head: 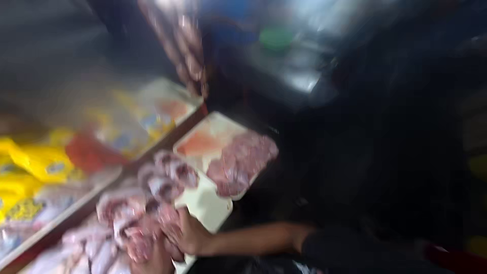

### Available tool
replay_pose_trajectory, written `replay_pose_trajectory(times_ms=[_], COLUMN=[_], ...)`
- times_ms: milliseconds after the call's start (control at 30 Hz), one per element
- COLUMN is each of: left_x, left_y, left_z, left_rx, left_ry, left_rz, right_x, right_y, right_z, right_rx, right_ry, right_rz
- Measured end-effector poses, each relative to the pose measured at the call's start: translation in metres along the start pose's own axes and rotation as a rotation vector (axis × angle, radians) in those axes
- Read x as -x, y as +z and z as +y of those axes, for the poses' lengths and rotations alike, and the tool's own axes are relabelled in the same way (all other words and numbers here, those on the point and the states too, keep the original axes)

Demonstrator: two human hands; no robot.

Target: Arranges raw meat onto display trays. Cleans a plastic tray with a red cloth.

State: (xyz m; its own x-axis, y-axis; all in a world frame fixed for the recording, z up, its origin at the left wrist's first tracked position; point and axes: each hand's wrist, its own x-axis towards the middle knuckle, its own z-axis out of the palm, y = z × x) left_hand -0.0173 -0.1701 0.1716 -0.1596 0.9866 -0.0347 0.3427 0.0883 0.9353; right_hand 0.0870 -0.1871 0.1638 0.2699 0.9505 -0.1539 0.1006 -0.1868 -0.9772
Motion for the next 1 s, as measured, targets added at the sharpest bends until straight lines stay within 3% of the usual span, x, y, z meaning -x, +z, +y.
replay_pose_trajectory(times_ms=[100, 167, 233, 300, 333, 433, 500, 533, 600, 667, 733, 800, 900, 1000], left_x=[-0.017, -0.022, -0.018, -0.005, 0.001, 0.021, 0.023, 0.018, 0.001, -0.016, -0.022, -0.011, 0.01, -0.004], left_y=[-0.019, -0.026, -0.034, -0.039, -0.04, -0.032, -0.025, -0.021, -0.009, -0.001, 0.01, 0.02, 0.028, 0.029], left_z=[0.014, 0.006, -0.026, -0.068, -0.082, -0.085, -0.076, -0.074, -0.085, -0.116, -0.132, -0.139, -0.144, -0.138], left_rx=[0.029, -0.051, -0.246, -0.473, -0.578, -0.724, -0.827, -0.859, -0.877, -0.889, -0.923, -0.986, -1.051, -0.981], left_ry=[0.028, -0.028, -0.117, -0.184, -0.196, -0.156, -0.129, -0.114, -0.066, -0.019, 0.027, 0.108, 0.058, 0.163], left_rz=[0.127, 0.096, 0.01, -0.01, -0.042, -0.167, -0.156, -0.115, -0.012, 0.046, 0.064, 0.059, 0.061, 0.121], right_x=[0.002, 0.005, 0.008, 0.012, 0.011, -0.001, -0.022, -0.036, -0.068, -0.088, -0.106, -0.119, -0.137, -0.176], right_y=[0.03, 0.046, 0.047, 0.028, 0.01, -0.068, -0.126, -0.152, -0.189, -0.204, -0.212, -0.215, -0.21, -0.212], right_z=[-0.02, -0.011, 0.018, 0.045, 0.053, 0.067, 0.084, 0.092, 0.11, 0.123, 0.119, 0.112, 0.097, 0.071], right_rx=[-0.207, -0.24, -0.083, 0.173, 0.298, 0.653, 0.876, 0.962, 1.105, 1.153, 1.178, 1.232, 1.284, 1.114], right_ry=[-0.116, -0.047, 0.07, 0.175, 0.184, 0.118, -0.013, -0.076, -0.203, -0.28, -0.294, -0.25, -0.119, 0.027], right_rz=[0.044, 0.025, -0.119, -0.329, -0.352, -0.055, 0.12, 0.097, -0.118, -0.306, -0.375, -0.4, -0.378, -0.41])
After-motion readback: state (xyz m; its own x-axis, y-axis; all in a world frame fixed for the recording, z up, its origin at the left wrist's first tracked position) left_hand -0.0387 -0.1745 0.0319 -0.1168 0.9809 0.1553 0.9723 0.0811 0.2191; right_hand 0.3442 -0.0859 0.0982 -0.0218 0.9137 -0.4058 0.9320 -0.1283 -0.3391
